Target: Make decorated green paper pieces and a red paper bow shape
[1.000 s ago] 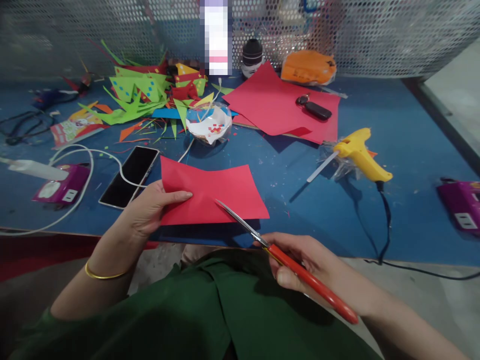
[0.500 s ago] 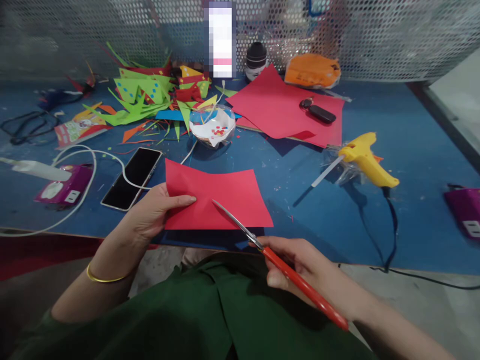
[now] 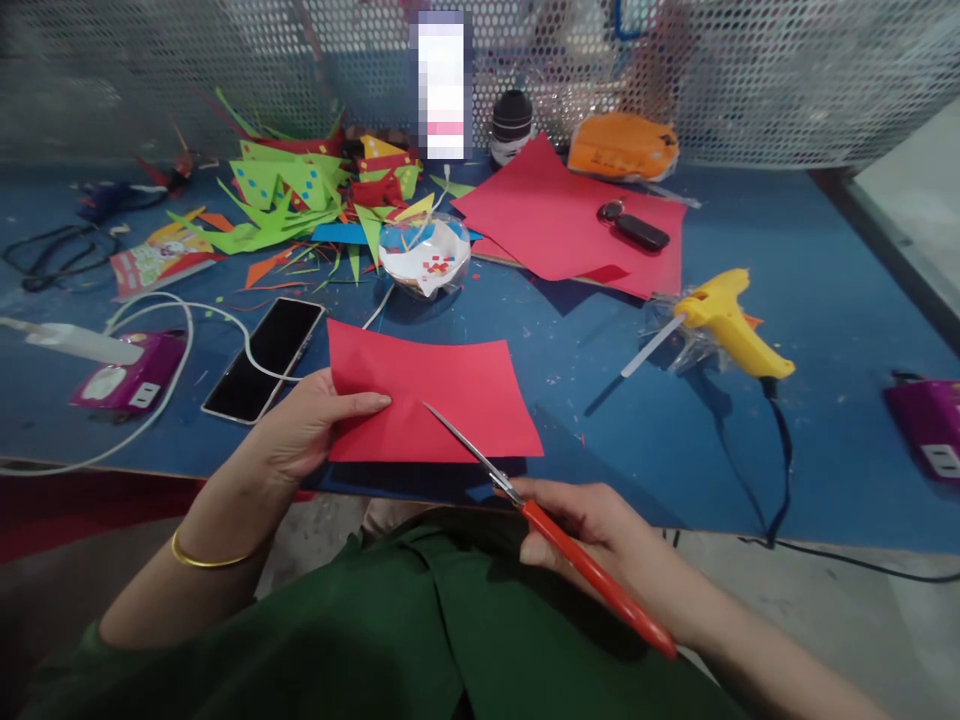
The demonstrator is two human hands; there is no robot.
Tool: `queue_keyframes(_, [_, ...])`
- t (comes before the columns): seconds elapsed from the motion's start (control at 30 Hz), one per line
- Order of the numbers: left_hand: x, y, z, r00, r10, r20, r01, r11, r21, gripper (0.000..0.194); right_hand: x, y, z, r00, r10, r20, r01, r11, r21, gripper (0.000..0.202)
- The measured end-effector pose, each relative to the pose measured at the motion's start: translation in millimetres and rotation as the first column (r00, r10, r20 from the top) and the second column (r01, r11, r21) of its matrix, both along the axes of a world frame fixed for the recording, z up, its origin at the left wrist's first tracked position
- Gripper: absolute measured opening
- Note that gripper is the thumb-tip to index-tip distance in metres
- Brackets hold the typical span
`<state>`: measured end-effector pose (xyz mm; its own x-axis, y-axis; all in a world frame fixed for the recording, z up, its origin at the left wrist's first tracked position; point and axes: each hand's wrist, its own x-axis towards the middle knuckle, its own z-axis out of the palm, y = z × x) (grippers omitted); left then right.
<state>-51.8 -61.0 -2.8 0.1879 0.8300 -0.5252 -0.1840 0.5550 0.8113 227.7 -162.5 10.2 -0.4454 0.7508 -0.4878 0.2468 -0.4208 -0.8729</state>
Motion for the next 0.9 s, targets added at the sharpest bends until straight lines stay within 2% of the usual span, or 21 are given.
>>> queue_keyframes(0.2, [-2.1, 0.6, -0.6, 1.0, 0.009, 0.01, -0.009, 1.0, 0.019, 0.055, 1.4, 0.1, -0.8, 0.999, 0.032, 0.016, -0.032, 0.999, 0.035, 0.055])
queue_keyframes(0.43, [-3.4, 0.3, 0.8, 1.0, 0.005, 0.018, -0.004, 1.0, -0.03, 0.052, 6.3, -2.5, -7.8, 0.998, 0.035, 0.049, -0.042, 0.988, 0.149, 0.053])
queue_keyframes(0.57, [-3.6, -0.1, 2.8, 0.999, 0.0, 0.034, 0.001, 0.999, -0.033, 0.052, 7.4, -3.4, -6.5, 0.999, 0.045, 0.031, -0.048, 0.991, 0.121, 0.057])
queue_keyframes(0.77, [-4.2, -0.1, 1.9, 0.999, 0.015, 0.041, -0.014, 1.0, -0.022, 0.052, 8.1, -3.0, -5.7, 0.997, 0.026, 0.076, -0.037, 0.989, 0.141, 0.059])
queue_keyframes(0.9, [-4.6, 0.1, -0.5, 0.999, -0.017, 0.051, 0.017, 1.0, -0.001, 0.051, 6.3, -1.8, -7.0, 0.998, 0.013, 0.069, -0.023, 0.987, 0.158, 0.057])
